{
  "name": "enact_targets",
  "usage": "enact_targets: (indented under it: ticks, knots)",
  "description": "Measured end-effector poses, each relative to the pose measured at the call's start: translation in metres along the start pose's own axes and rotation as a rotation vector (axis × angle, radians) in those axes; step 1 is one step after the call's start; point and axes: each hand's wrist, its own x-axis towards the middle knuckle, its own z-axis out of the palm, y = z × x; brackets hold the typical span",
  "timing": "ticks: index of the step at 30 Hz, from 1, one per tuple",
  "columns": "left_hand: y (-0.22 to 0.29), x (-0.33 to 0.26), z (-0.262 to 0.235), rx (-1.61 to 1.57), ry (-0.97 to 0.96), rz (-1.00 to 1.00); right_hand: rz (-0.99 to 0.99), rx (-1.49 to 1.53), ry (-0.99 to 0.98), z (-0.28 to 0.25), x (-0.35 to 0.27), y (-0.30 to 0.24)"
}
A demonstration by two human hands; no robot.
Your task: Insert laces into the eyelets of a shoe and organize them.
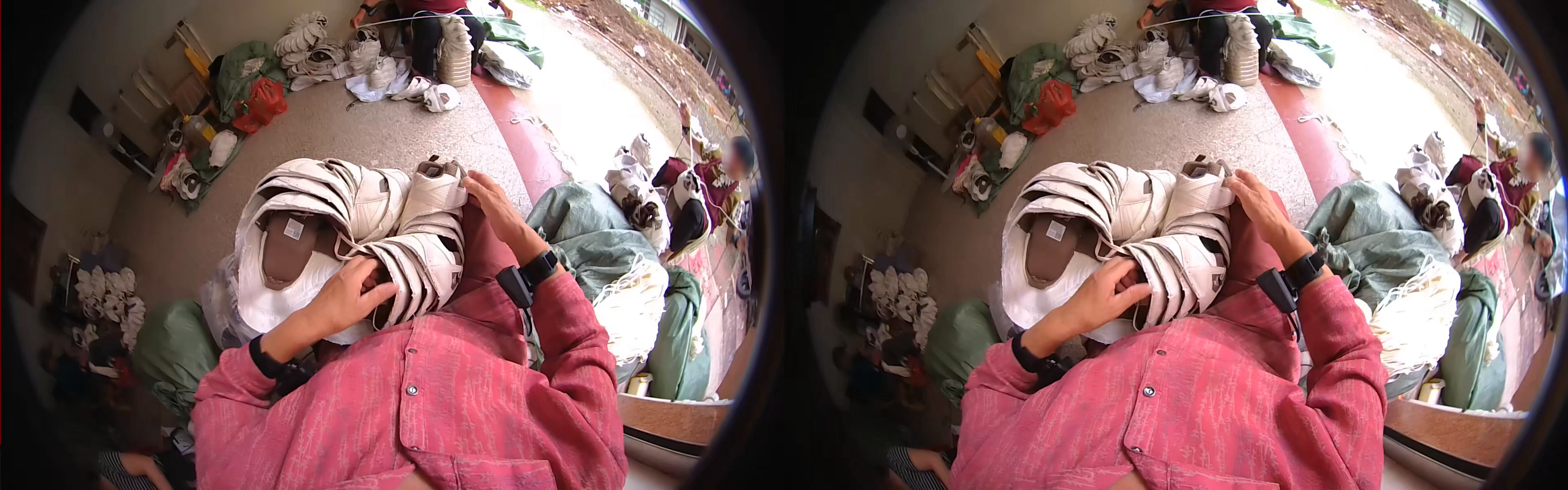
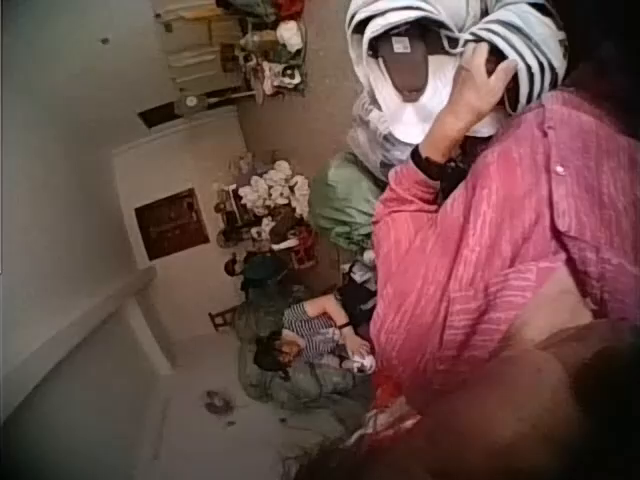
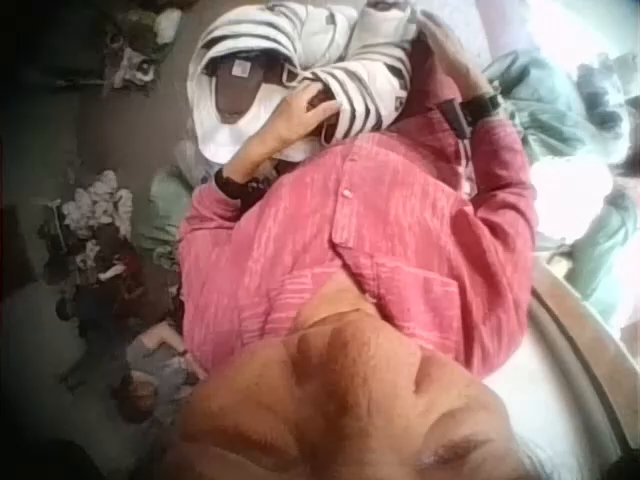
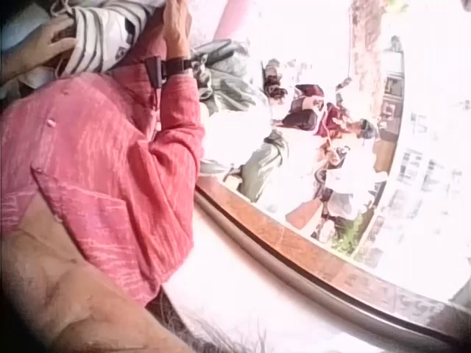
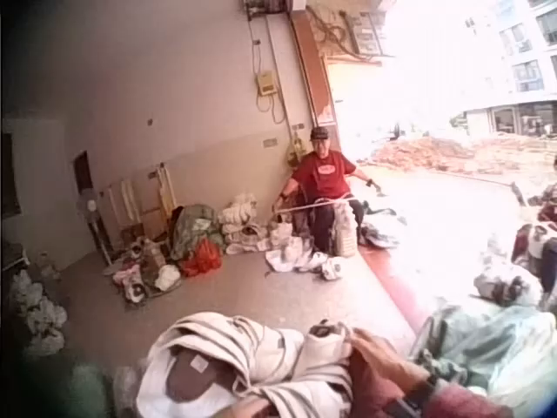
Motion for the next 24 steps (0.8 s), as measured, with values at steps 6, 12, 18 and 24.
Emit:
enact_targets:
  ticks: [6, 12, 18, 24]
  knots:
    - [-0.015, 0.023, 0.014, -0.803, -0.309, -0.281, -0.187, -0.421, -0.153, -0.006, -0.007, -0.032]
    - [0.013, 0.052, 0.031, -1.168, -0.280, -0.530, -0.306, -0.602, -0.232, -0.001, 0.036, -0.015]
    - [-0.021, 0.049, 0.048, -1.432, 0.008, -0.734, -0.187, -0.360, -0.197, 0.010, 0.036, -0.029]
    - [-0.030, 0.034, -0.010, -1.678, 0.007, -0.614, -0.047, -0.338, -0.389, -0.009, 0.024, -0.067]
